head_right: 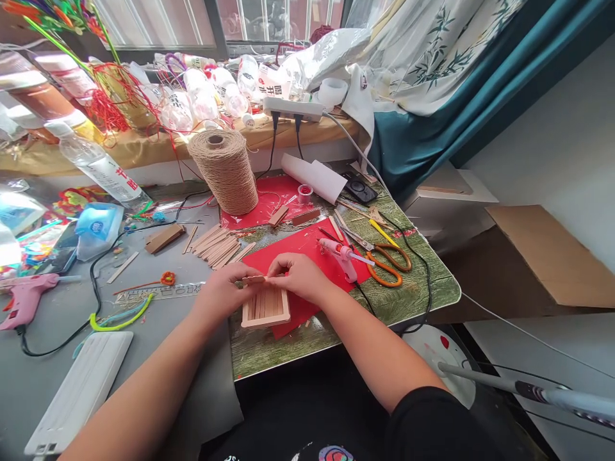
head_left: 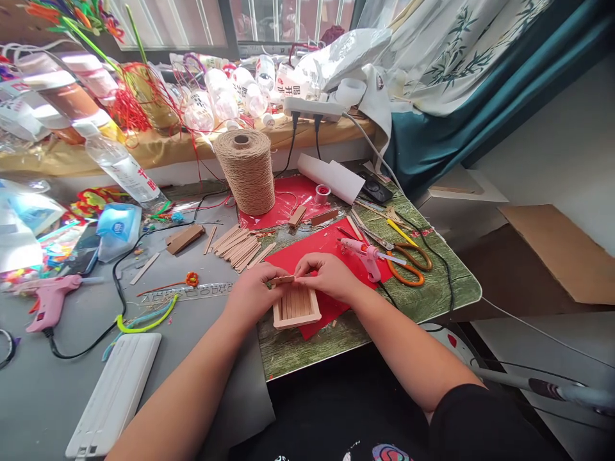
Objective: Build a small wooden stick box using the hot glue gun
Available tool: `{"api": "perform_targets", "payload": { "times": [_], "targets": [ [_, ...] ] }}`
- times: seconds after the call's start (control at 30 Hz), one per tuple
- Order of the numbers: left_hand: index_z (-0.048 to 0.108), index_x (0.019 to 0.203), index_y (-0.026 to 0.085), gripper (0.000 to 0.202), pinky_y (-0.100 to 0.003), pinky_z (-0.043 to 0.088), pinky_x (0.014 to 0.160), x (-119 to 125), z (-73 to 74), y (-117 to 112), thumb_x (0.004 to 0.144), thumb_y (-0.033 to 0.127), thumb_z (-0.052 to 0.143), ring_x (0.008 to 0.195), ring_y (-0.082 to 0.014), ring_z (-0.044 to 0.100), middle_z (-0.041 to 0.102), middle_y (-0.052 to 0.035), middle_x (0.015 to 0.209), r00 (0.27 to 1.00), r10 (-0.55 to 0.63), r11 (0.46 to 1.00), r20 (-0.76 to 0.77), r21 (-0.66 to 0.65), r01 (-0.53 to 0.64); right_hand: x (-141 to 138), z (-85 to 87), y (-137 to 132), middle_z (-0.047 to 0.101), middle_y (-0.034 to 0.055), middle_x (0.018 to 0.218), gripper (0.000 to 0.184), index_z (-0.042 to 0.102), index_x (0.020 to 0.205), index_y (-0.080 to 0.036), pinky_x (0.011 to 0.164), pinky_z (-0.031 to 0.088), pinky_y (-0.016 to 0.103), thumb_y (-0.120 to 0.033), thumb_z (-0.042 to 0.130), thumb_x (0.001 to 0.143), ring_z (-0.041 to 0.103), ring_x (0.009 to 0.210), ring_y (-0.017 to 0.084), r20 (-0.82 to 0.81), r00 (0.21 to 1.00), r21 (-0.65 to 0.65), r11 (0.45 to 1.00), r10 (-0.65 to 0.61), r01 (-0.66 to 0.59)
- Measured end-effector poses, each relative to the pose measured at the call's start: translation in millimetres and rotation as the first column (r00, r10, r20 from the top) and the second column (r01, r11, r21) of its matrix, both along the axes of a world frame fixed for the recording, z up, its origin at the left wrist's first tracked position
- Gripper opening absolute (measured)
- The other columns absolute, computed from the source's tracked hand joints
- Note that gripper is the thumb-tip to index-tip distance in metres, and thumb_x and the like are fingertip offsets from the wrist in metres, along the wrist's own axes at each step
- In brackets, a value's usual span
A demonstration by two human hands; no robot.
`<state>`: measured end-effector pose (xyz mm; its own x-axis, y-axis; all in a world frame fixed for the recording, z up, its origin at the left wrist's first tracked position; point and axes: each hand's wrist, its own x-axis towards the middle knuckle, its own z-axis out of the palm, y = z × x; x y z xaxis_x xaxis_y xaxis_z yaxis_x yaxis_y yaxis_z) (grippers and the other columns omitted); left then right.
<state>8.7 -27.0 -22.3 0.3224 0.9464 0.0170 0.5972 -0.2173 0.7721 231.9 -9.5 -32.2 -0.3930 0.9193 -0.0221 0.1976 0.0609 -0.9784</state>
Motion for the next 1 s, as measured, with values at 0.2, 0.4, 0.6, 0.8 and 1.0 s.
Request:
{"api": "perform_targets", "payload": {
  "times": [0.2,0.4,0.6,0.8,1.0],
  "targets": [
    [0.082,0.09,0.028,0.01,-0.032,0.049,0.078,-1,-4.3,1,0.085,0.026,0.073,0.086,-0.019,0.067,0.075,-0.0005,0.09,1.0,-0.004,0.999,-0.008,0.045,0.005,7,7.1,8,0.077,0.0052,0.093,0.028,0.078,0.091,-0.019,0.086,0.054,0.034,-0.041,0.089,0.078,0.069,0.09,0.021,0.014,0.992,0.013,0.992,0.126,-0.126],
    [0.081,0.09,0.026,0.014,-0.033,0.051,0.079,-5,-3.0,1,0.083,0.02,0.071,0.084,-0.0191,0.066,0.074,-0.0012,0.09,1.0,-0.021,0.998,-0.009,0.054,0.022,-23,-3.5,52,0.077,0.0073,0.1,0.024,0.078,0.108,-0.018,0.085,0.055,0.035,-0.038,0.072,0.097,0.069,0.09,0.019,0.025,0.998,0.174,0.983,-0.06,0.055],
    [0.08,0.088,0.025,0.014,-0.033,0.051,0.08,-5,-3.6,1,0.081,0.019,0.071,0.087,-0.0205,0.067,0.075,-0.002,0.093,1.0,-0.02,0.998,0.005,0.052,0.019,-72,-16.4,110,0.073,0.0102,0.102,0.013,0.083,0.101,-0.018,0.093,0.046,0.036,-0.018,0.071,0.096,0.063,0.099,0.023,0.655,0.742,0.448,0.718,0.142,-0.533],
    [0.081,0.09,0.026,0.016,-0.033,0.052,0.081,-6,-4.1,1,0.079,0.018,0.07,0.085,-0.0202,0.066,0.074,-0.0021,0.093,1.0,-0.018,0.999,0.0,0.048,0.018,-78,-14.3,114,0.072,0.012,0.107,0.016,0.079,0.096,-0.015,0.09,0.042,0.036,-0.021,0.064,0.1,0.059,0.098,0.025,0.816,0.578,0.413,0.674,0.026,-0.612],
    [0.08,0.09,0.025,0.014,-0.033,0.051,0.079,-7,-3.3,1,0.081,0.02,0.069,0.085,-0.0201,0.065,0.072,-0.0021,0.09,0.999,-0.032,0.998,0.007,0.046,0.032,-66,-14.0,108,0.072,0.0176,0.111,0.023,0.072,0.106,-0.009,0.096,0.042,0.039,-0.011,0.05,0.103,0.06,0.103,0.028,0.847,0.532,0.39,0.709,-0.026,-0.587]
  ]
}}
